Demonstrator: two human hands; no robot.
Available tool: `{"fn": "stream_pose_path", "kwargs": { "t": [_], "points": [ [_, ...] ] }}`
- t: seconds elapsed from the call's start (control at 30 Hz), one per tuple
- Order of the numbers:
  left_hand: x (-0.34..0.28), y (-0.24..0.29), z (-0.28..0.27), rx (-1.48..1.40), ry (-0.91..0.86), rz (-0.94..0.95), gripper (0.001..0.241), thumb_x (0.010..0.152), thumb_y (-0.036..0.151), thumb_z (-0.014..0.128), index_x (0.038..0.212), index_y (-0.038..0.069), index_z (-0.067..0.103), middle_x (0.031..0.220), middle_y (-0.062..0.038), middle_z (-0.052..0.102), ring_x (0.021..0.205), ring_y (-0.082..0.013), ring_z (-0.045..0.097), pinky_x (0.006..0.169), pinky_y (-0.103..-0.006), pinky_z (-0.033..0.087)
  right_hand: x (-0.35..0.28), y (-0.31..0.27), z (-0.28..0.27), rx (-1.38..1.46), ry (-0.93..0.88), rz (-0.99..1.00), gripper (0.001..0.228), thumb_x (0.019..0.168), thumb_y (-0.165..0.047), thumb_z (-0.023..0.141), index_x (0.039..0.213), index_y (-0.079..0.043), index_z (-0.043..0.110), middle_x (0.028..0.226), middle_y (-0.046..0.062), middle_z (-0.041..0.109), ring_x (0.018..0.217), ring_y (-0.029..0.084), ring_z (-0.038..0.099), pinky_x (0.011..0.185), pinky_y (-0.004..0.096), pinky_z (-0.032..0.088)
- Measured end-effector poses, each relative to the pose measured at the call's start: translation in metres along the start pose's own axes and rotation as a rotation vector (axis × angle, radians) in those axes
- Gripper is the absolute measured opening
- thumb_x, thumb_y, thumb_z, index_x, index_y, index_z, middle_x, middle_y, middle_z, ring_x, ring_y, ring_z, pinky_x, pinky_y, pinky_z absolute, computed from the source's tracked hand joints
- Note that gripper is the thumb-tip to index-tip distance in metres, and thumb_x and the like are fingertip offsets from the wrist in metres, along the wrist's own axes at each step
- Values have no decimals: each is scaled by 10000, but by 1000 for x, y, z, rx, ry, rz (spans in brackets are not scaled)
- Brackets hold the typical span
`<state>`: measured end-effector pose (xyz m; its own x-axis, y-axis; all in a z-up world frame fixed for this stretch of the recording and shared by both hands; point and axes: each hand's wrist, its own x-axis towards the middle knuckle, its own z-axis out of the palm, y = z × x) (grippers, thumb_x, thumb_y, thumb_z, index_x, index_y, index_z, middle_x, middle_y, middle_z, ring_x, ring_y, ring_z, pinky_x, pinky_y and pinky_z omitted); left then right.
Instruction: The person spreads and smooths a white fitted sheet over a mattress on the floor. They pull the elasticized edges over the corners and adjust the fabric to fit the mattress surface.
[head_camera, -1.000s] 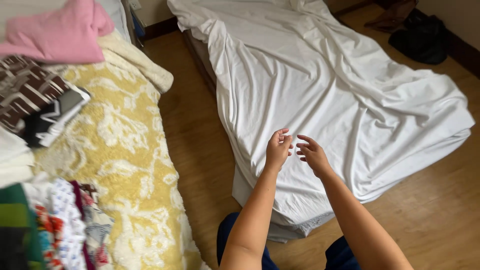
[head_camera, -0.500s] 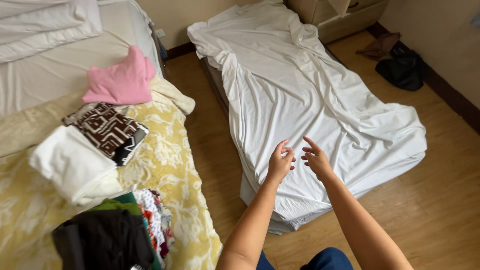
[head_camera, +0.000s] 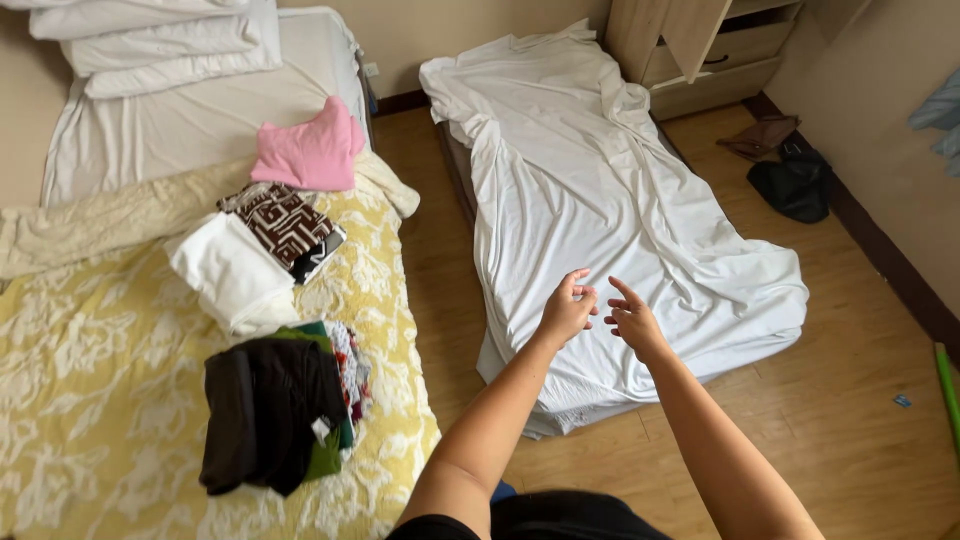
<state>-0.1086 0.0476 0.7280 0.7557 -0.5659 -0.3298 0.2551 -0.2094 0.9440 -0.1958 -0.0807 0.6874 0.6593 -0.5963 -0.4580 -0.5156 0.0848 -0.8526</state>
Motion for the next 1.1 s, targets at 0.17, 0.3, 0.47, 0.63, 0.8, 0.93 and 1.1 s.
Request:
{"fn": "stream_pose_path", "kwargs": {
  "t": [0.17, 0.3, 0.47, 0.63, 0.8, 0.93, 1.1],
  "points": [
    [-27, 14, 4, 12, 32, -1, 523, 927, 166, 615, 1442, 110, 549, 1174, -210, 676, 830, -230, 742, 568, -290, 647, -6, 12, -18, -73, -67, -25, 674, 953, -14, 484, 1548, -331, 492, 1290, 201, 604, 972, 255, 686, 781, 342, 592],
    [-24, 9, 11, -12, 27, 29, 534, 947, 178, 611, 1466, 87, 527, 1188, -246, 659, 843, -256, 734, 580, -299, 634, 4, 9, -31, -99, -92, -51, 680, 966, -30, 472, 1587, -305, 431, 1284, 201, 594, 952, 231, 671, 756, 300, 577],
    [-14, 26, 2, 11, 12, 39, 508, 955, 171, 615, 1448, 76, 538, 1177, -242, 671, 837, -263, 743, 589, -314, 641, 10, -13, -36, -68, -54, -63, 660, 958, -53, 492, 1556, -330, 469, 1242, 189, 632, 937, 241, 691, 764, 356, 593],
    [24, 40, -10, 29, -45, 32, 505, 956, 176, 617, 1447, 87, 541, 1189, -235, 673, 843, -254, 743, 591, -301, 639, 36, -25, -26, -22, -24, -46, 672, 959, -53, 491, 1574, -317, 440, 1227, 186, 638, 933, 249, 695, 759, 363, 592],
    [86, 42, -42, 78, -136, 40, 492, 942, 169, 630, 1425, 108, 565, 1170, -214, 689, 820, -240, 749, 566, -294, 646, 69, -43, 5, 45, 44, -42, 678, 967, -41, 478, 1589, -304, 410, 1224, 178, 639, 921, 243, 689, 753, 360, 583],
    [134, 58, -76, 104, -199, 41, 480, 933, 160, 626, 1408, 114, 579, 1168, -206, 694, 829, -239, 751, 586, -293, 650, 92, -66, 42, 94, 97, -4, 678, 961, -42, 486, 1580, -311, 421, 1209, 179, 651, 915, 260, 699, 748, 379, 590],
    [178, 75, -106, 130, -283, 24, 479, 930, 149, 621, 1405, 96, 580, 1166, -204, 695, 829, -236, 749, 583, -279, 649, 113, -91, 72, 103, 140, 45, 690, 950, -36, 495, 1565, -345, 442, 1196, 176, 664, 891, 257, 711, 733, 384, 599]
  ]
}}
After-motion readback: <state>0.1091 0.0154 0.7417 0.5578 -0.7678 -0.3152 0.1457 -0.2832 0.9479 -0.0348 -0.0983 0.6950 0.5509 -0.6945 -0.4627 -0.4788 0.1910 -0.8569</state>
